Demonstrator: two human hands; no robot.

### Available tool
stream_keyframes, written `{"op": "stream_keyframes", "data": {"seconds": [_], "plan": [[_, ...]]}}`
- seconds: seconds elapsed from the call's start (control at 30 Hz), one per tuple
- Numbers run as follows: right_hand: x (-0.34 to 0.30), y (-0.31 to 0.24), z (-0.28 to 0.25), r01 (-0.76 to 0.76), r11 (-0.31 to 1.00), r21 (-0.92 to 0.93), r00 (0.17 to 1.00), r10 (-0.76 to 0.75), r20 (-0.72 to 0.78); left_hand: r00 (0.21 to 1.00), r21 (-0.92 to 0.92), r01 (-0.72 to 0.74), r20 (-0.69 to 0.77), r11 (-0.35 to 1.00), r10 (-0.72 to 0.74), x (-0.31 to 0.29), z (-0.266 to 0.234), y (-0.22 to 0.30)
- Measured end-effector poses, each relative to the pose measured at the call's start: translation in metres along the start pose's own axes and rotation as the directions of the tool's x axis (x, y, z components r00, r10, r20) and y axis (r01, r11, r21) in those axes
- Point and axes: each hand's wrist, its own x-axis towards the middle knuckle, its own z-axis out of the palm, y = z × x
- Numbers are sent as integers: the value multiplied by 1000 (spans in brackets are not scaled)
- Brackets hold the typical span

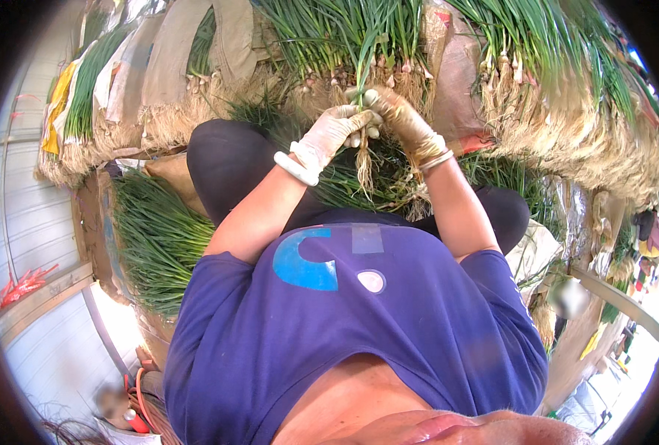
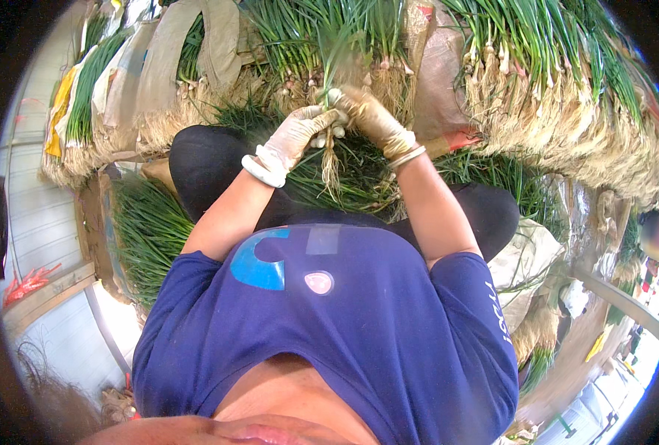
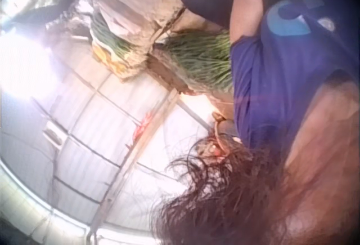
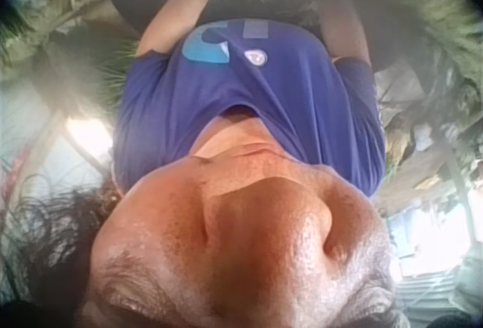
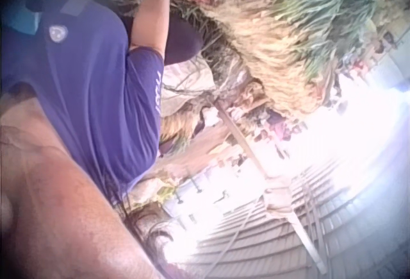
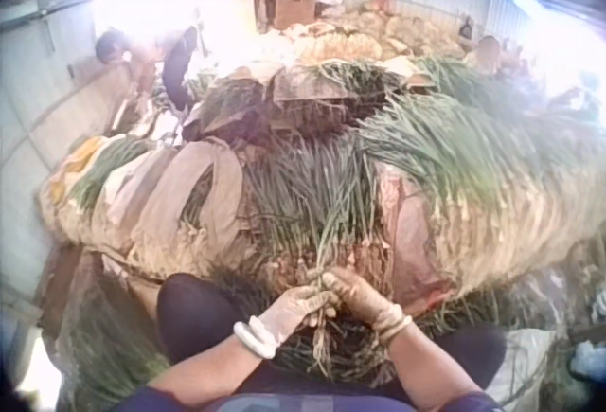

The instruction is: The person sorts bundles of green onions by hand, removing loose or damaged outer leaves and arranging the clean stalks into a large pile.

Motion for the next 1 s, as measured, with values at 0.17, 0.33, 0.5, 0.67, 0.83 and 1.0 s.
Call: {"op": "stream_keyframes", "data": {"seconds": [0.17, 0.33, 0.5, 0.67, 0.83, 1.0], "plan": [[11, 36, 14, 105, 925, -366, 978, -162, -128, 998, 611, 65, -57, 789, -38, -19, 19, 0], [-23, 51, -7, 86, 288, -954, 978, 157, 136, 990, 863, -128, 136, 489, 18, -38, 38, 43], [-12, 32, -48, 155, 344, -926, 986, -107, 125, 988, 429, -142, 4, 892, 156, 0, 4, 8], [56, -13, -76, -503, 290, -814, 816, -151, -558, 993, 338, -94, -33, 937, 112, 26, -11, -1], [50, -3, -46, -388, 485, -784, 794, -256, -552, 980, 161, -97, -155, 982, 122, 39, -28, -6], [-28, 13, 34, 54, 697, -715, 895, -350, -275, 999, -161, 46, -13, 986, -49, 45, -27, -6]]}}
